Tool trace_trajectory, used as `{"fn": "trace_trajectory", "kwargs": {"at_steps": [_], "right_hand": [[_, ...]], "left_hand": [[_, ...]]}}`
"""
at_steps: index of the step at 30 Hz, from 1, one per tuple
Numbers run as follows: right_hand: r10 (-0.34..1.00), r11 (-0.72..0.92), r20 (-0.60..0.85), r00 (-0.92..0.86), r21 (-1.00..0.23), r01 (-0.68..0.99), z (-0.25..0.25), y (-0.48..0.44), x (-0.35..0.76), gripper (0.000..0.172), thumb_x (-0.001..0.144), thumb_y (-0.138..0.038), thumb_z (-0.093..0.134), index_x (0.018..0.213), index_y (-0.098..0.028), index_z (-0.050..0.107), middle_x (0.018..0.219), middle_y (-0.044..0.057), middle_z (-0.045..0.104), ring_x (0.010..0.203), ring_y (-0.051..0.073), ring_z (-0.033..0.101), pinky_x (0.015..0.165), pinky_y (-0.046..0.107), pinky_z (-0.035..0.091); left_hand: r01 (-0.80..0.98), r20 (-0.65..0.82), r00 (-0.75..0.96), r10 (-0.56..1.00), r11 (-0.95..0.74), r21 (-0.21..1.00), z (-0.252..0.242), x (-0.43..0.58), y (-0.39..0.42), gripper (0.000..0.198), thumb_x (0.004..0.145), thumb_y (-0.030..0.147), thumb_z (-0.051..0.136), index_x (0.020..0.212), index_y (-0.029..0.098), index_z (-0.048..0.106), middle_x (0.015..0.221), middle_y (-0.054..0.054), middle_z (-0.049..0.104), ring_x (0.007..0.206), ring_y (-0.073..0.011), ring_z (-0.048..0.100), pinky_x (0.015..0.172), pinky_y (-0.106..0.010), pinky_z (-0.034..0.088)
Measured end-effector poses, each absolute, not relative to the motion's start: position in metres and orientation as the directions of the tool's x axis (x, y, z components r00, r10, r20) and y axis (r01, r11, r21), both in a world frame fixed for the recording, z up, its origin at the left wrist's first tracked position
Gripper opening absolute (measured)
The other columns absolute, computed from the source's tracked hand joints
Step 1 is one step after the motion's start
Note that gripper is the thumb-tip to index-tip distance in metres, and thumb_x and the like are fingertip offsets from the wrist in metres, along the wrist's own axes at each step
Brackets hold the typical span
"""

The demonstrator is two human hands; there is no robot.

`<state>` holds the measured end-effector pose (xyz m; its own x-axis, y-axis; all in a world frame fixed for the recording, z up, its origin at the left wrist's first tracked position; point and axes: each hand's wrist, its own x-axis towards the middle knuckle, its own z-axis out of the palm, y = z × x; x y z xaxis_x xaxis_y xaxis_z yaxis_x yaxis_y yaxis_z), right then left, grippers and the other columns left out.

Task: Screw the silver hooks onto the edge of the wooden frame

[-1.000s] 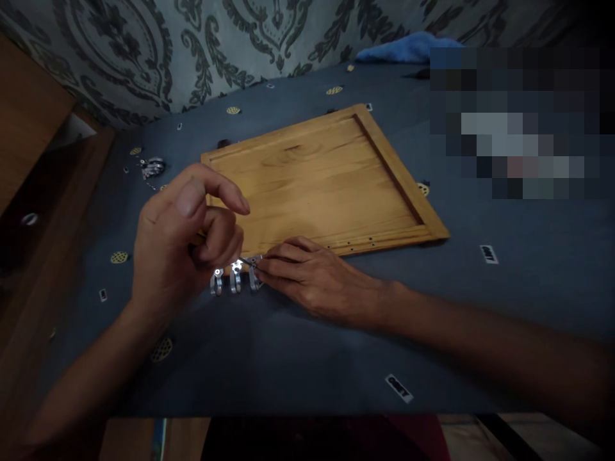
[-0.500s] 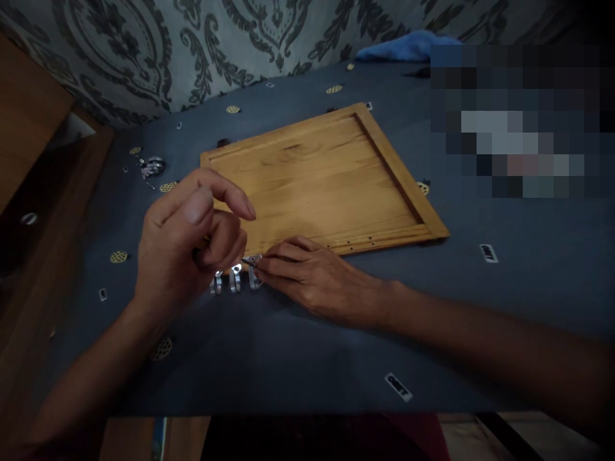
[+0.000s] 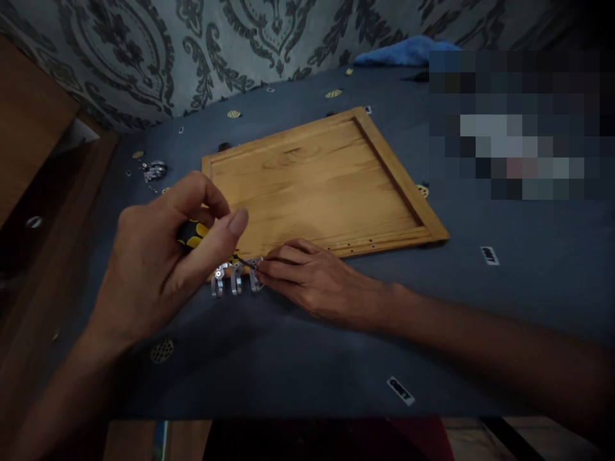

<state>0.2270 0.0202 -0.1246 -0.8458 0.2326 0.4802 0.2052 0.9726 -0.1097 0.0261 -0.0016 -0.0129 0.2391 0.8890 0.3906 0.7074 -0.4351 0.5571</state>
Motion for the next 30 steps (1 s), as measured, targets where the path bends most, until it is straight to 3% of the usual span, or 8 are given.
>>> {"fn": "trace_trajectory", "kwargs": {"at_steps": [3,7,11,15,21,26,30], "right_hand": [[0.225,0.974,0.494,-0.840,-0.104,0.200,-0.126,0.021,0.227,0.030,0.107,-0.017,0.043,0.116,-0.009,0.070,0.113,0.009,0.074,0.103,0.023,0.058,0.093,0.038,0.046],[0.219,0.975,0.499,-0.838,-0.092,0.200,-0.128,0.021,0.227,0.031,0.107,-0.016,0.042,0.115,-0.009,0.071,0.112,0.009,0.074,0.104,0.023,0.059,0.093,0.039,0.047],[0.228,0.973,0.494,-0.839,-0.086,0.214,-0.127,0.021,0.227,0.031,0.107,-0.017,0.041,0.114,-0.011,0.071,0.111,0.009,0.075,0.104,0.022,0.059,0.093,0.039,0.047],[0.225,0.974,0.490,-0.842,-0.092,0.207,-0.126,0.021,0.227,0.030,0.106,-0.016,0.042,0.116,-0.008,0.070,0.113,0.009,0.074,0.103,0.024,0.058,0.093,0.038,0.046],[0.224,0.974,0.467,-0.855,-0.094,0.204,-0.126,0.021,0.227,0.030,0.106,-0.017,0.042,0.115,-0.010,0.070,0.114,0.009,0.074,0.104,0.023,0.057,0.093,0.038,0.046],[0.226,0.974,0.472,-0.852,-0.101,0.203,-0.125,0.021,0.227,0.032,0.107,-0.018,0.040,0.116,-0.008,0.070,0.114,0.009,0.074,0.104,0.023,0.058,0.093,0.037,0.046],[0.226,0.974,0.490,-0.842,-0.092,0.207,-0.127,0.021,0.227,0.031,0.107,-0.017,0.040,0.115,-0.010,0.070,0.112,0.009,0.074,0.104,0.023,0.059,0.092,0.039,0.047]], "left_hand": [[0.752,0.419,0.251,0.873,-0.448,0.483,-0.014,0.024,-0.004,0.021,0.090,0.044,0.066,0.090,0.023,0.064,0.055,0.006,0.052,0.048,-0.0119,0.046,0.046,-0.027,0.028],[0.722,0.430,0.288,0.855,-0.490,0.489,-0.019,0.024,-0.005,0.023,0.088,0.037,0.072,0.106,0.027,0.061,0.072,0.006,0.063,0.047,-0.0114,0.052,0.045,-0.027,0.035],[0.750,0.424,0.365,0.829,-0.532,0.394,-0.017,0.023,-0.005,0.031,0.089,0.037,0.069,0.117,0.030,0.057,0.096,0.001,0.066,0.068,-0.0180,0.067,0.052,-0.030,0.043],[0.732,0.388,0.461,0.798,-0.589,0.342,-0.012,0.018,-0.004,0.035,0.093,0.039,0.063,0.127,0.034,0.056,0.114,-0.003,0.064,0.081,-0.0226,0.071,0.055,-0.033,0.048],[0.681,0.378,0.566,0.733,-0.674,0.287,-0.008,0.010,-0.001,0.040,0.094,0.037,0.060,0.133,0.030,0.053,0.096,-0.003,0.065,0.073,-0.0219,0.069,0.055,-0.032,0.047],[0.671,0.369,0.593,0.716,-0.692,0.266,-0.005,0.013,0.002,0.041,0.092,0.031,0.060,0.132,0.030,0.052,0.094,-0.003,0.062,0.064,-0.0190,0.063,0.053,-0.031,0.045],[0.657,0.381,0.606,0.698,-0.709,0.255,-0.006,0.008,0.001,0.046,0.091,0.029,0.064,0.135,0.027,0.051,0.106,-0.005,0.062,0.074,-0.0175,0.065,0.055,-0.027,0.046]]}}
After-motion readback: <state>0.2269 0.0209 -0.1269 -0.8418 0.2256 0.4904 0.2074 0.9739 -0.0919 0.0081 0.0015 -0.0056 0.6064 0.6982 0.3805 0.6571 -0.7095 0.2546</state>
